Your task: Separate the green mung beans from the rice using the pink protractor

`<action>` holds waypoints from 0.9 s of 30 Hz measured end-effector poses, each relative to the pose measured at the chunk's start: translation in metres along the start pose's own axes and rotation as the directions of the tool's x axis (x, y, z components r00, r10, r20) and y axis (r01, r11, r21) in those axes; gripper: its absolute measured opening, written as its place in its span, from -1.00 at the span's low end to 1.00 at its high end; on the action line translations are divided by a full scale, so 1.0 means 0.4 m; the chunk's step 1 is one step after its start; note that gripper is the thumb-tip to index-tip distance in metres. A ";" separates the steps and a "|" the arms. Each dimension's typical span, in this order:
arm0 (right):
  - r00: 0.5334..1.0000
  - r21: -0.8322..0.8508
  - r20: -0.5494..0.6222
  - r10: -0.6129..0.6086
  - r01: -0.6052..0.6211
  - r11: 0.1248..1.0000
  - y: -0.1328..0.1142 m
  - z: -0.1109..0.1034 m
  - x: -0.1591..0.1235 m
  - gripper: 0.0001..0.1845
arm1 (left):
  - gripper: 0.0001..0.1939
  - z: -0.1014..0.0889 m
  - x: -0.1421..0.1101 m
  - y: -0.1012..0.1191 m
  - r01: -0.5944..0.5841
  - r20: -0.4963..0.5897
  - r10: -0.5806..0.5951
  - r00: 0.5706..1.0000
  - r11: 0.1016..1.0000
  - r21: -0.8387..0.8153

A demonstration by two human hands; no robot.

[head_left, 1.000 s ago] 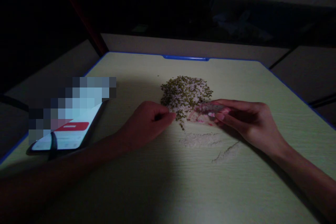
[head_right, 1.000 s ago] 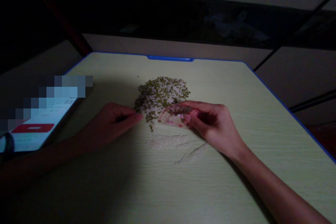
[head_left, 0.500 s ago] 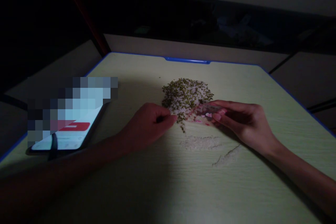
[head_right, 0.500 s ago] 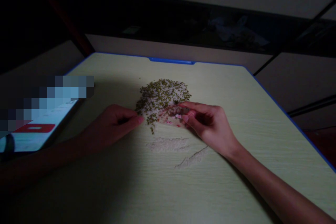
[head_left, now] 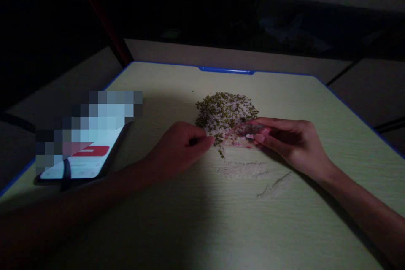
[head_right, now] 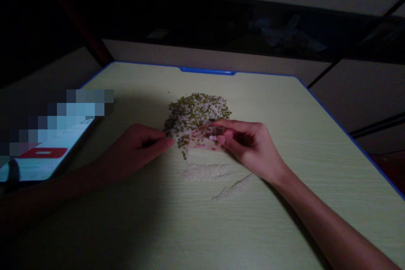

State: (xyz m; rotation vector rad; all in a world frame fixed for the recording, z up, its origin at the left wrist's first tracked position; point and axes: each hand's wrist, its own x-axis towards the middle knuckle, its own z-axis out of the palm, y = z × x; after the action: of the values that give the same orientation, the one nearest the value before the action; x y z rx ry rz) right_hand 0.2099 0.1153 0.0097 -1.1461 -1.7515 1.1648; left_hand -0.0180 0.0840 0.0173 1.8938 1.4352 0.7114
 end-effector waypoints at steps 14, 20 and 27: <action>0.993 0.005 0.098 -0.058 0.058 0.998 -0.003 -0.014 -0.014 -0.72 | -0.61 -0.001 -0.004 -0.002 -0.026 -0.008 0.026 1.000 1.000 -0.001; 0.988 0.015 0.138 -0.066 0.065 0.998 0.008 -0.023 -0.021 -0.71 | -0.61 0.000 -0.006 -0.004 -0.015 -0.010 0.015 1.000 1.000 0.011; 0.990 -0.008 0.127 -0.067 0.068 0.998 0.005 -0.019 -0.027 -0.72 | -0.62 0.001 -0.002 0.000 -0.033 -0.020 0.034 0.999 0.999 0.015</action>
State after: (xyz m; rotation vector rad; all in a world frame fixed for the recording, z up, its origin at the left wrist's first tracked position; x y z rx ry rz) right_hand 0.2209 0.1079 0.0094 -1.0310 -1.8804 1.2106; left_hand -0.0178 0.0831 0.0170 1.9311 1.4283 0.7399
